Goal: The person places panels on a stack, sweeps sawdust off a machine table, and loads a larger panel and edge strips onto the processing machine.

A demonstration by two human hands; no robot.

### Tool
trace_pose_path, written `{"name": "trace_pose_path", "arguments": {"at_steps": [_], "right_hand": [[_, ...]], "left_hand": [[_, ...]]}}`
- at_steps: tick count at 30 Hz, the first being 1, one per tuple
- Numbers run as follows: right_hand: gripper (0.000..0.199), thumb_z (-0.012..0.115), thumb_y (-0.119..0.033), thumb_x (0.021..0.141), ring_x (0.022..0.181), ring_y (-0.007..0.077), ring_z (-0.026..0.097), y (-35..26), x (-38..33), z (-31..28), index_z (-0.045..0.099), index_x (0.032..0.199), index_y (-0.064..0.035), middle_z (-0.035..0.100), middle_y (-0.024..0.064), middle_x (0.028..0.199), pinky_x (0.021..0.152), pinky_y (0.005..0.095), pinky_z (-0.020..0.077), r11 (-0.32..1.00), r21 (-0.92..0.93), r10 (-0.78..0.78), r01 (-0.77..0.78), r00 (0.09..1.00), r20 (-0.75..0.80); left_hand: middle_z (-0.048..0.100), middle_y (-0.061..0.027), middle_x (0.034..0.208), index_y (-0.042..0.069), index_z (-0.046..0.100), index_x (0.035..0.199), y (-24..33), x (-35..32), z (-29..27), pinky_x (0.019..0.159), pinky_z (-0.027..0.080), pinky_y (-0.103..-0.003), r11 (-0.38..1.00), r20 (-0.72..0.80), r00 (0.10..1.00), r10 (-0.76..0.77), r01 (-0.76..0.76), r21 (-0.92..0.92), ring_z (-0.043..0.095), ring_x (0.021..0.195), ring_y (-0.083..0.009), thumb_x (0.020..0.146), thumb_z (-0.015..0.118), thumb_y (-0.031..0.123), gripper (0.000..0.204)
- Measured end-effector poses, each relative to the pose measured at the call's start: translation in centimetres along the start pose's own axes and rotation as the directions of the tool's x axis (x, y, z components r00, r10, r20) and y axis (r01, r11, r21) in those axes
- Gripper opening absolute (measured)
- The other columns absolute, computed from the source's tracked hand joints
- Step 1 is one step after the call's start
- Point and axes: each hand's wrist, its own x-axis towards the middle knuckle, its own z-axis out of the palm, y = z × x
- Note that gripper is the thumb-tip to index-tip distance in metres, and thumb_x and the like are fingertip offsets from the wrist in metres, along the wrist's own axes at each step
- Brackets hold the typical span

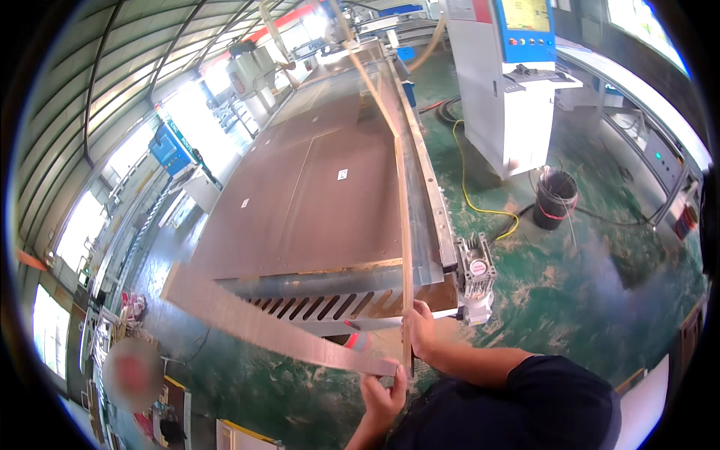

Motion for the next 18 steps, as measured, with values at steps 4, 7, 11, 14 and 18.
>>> {"name": "trace_pose_path", "arguments": {"at_steps": [4, 7, 11, 14, 18], "right_hand": [[0.031, 0.051, -0.009, 0.081, 0.048, 0.0143, 0.047, 1.3, -0.8, -1.9, 0.045, 0.111, -0.0089, 0.046, 0.004, 0.066, 0.039, 0.0291, 0.0378, 1.0, -0.014, -0.011, 0.011, 1.0, 0.006], [0.033, 0.05, -0.01, 0.082, 0.048, 0.0153, 0.047, 1.0, -1.6, -3.3, 0.041, 0.114, -0.0096, 0.047, 0.0048, 0.07, 0.039, 0.0296, 0.0394, 0.999, -0.051, 0.016, -0.014, 1.0, 0.027], [0.036, 0.049, -0.01, 0.083, 0.048, 0.0166, 0.048, 0.5, -2.6, -5.0, 0.037, 0.117, -0.0105, 0.047, 0.0059, 0.076, 0.039, 0.0302, 0.0415, 0.996, -0.072, 0.059, -0.053, 0.995, 0.079], [0.035, 0.049, -0.008, 0.082, 0.049, 0.0186, 0.051, 2.0, -2.4, -6.9, 0.036, 0.115, -0.0087, 0.047, 0.0086, 0.082, 0.04, 0.0325, 0.044, 0.994, -0.078, 0.089, -0.08, 0.987, 0.131], [0.035, 0.05, -0.001, 0.081, 0.053, 0.0225, 0.056, 2.8, -4.4, -9.2, 0.035, 0.113, -0.0052, 0.047, 0.0109, 0.087, 0.046, 0.0369, 0.0502, 0.979, -0.111, 0.189, -0.168, 0.957, 0.22]], "left_hand": [[0.059, -0.0153, 0.086, -0.003, 0.048, 0.094, -0.7, -3.1, -0.1, 0.065, 0.047, -0.033, 0.931, 0.125, 0.954, -0.272, 0.294, -0.218, 0.058, 0.072, -0.0261, 0.078, 0.063, 0.003, 0.023], [0.059, -0.015, 0.087, -0.002, 0.05, 0.093, 1.4, -3.6, 0.6, 0.068, 0.047, -0.035, 0.963, 0.109, 0.966, -0.233, 0.245, -0.111, 0.059, 0.073, -0.0269, 0.078, 0.061, 0.001, 0.019], [0.059, -0.0149, 0.086, -0.001, 0.052, 0.092, 2.9, -5.4, 1.5, 0.069, 0.047, -0.035, 0.973, 0.109, 0.966, -0.233, 0.23, 0.037, 0.059, 0.074, -0.027, 0.076, 0.062, 0.0, 0.019], [0.058, -0.0141, 0.078, 0.001, 0.052, 0.081, 5.5, -5.5, 2.8, 0.061, 0.045, -0.035, 0.972, 0.014, 0.978, -0.209, 0.206, 0.115, 0.057, 0.068, -0.025, 0.079, 0.056, 0.006, 0.006], [0.058, -0.0154, 0.087, -0.003, 0.052, 0.09, 6.1, -11.5, 2.1, 0.071, 0.046, -0.033, 0.846, -0.098, 0.84, -0.533, 0.53, -0.061, 0.058, 0.081, -0.0237, 0.075, 0.061, 0.002, 0.019]]}}
